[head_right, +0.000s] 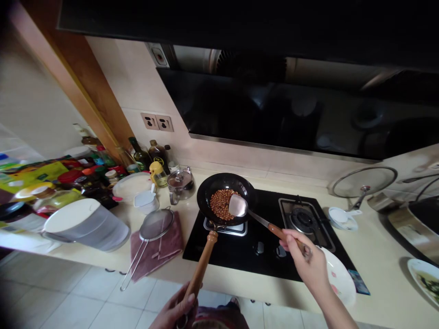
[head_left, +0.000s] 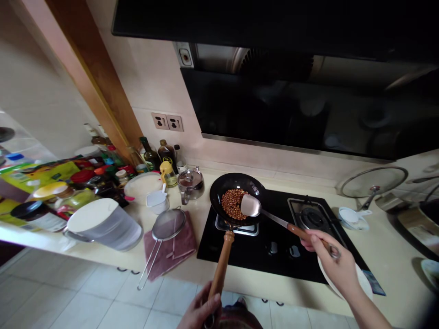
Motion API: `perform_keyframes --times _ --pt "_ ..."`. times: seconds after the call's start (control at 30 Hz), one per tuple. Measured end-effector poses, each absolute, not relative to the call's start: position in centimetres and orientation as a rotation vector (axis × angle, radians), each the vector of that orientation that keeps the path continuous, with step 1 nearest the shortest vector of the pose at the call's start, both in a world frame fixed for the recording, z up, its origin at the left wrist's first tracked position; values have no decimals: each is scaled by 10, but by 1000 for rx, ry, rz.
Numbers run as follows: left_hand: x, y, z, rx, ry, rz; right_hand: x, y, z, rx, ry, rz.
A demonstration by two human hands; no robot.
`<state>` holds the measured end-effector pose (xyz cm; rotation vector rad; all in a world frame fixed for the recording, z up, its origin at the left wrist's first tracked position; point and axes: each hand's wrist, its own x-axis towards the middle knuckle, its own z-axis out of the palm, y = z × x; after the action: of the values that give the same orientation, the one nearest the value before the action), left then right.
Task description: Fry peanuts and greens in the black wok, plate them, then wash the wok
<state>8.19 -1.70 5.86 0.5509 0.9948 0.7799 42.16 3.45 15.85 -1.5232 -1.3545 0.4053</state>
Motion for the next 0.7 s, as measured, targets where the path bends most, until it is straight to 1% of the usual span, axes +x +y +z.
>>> perform_keyframes --times 0.17,0.23,0.3,0.43,0.57,0.63,0.7 --pt "82 -19 56 519 966 781 416 9 206 -1305 -2146 116" --pt "81 -19 56 517 953 782 401 5 222 -1218 -2318 26" --pt "81 -19 57 517 951 792 382 7 230 -1182 -2424 10" --pt "83 -20 58 568 948 784 344 31 214 -1173 -2556 143" --pt "86 -24 63 541 954 786 331 79 187 -1224 -2547 66" --pt "87 -25 64 499 974 792 340 105 187 -1254 -2516 10" --pt "88 -25 63 491 976 802 357 125 199 -1303 -2401 8"
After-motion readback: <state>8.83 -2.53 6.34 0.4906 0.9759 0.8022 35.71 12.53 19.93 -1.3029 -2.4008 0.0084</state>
